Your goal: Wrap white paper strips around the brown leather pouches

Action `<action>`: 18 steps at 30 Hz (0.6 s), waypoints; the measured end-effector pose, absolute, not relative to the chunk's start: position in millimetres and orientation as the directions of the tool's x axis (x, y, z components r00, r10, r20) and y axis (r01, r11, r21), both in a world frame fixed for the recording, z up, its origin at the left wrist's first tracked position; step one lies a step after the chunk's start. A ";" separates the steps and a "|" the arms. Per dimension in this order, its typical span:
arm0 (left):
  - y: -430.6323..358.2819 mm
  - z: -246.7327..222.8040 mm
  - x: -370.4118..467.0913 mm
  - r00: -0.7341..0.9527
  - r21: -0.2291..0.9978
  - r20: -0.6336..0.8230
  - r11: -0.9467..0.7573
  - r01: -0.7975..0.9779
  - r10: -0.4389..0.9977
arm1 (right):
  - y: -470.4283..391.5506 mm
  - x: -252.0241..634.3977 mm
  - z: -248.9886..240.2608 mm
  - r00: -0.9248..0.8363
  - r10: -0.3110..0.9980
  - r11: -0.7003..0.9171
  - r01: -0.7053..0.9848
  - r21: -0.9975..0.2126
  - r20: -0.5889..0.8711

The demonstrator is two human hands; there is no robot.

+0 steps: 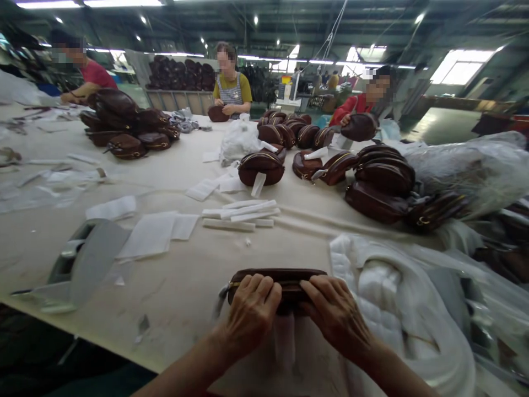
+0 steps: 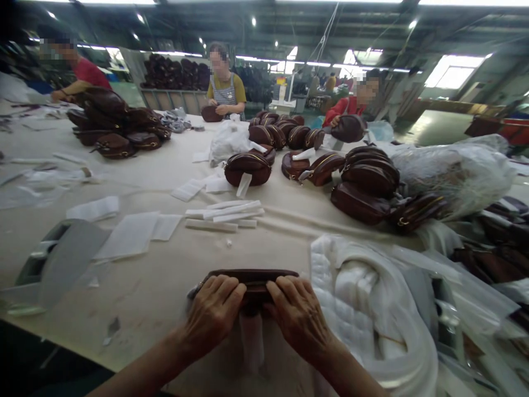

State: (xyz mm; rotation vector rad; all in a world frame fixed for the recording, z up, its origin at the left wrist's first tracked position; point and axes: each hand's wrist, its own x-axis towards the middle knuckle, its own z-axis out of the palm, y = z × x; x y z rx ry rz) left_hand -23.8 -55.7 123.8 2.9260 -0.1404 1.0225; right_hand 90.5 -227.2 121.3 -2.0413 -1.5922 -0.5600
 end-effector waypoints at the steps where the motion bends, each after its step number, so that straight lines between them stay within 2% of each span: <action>1: -55.2 123.7 -23.7 0.777 0.016 0.626 -0.995 -0.097 -0.066 | -222.9 90.7 115.7 0.248 0.756 -0.223 0.968 -0.118 0.606; 10: -39.6 116.9 -5.5 0.847 0.128 0.530 -0.984 -0.126 -0.040 | -200.6 103.2 105.3 0.347 0.655 -0.308 0.934 -0.183 0.671; 14: -40.2 121.5 0.4 0.886 0.073 0.458 -0.990 -0.117 -0.071 | -200.2 114.2 103.5 0.330 0.671 -0.311 0.938 -0.151 0.664; 16: -39.6 125.2 3.4 0.915 0.032 0.394 -0.993 -0.109 -0.088 | -198.4 122.5 105.5 0.312 0.704 -0.225 0.950 -0.216 0.638; 18: -37.4 128.0 4.9 0.923 0.011 0.368 -0.992 -0.122 -0.109 | -193.7 134.0 111.9 0.309 0.774 -0.117 0.927 -0.355 0.552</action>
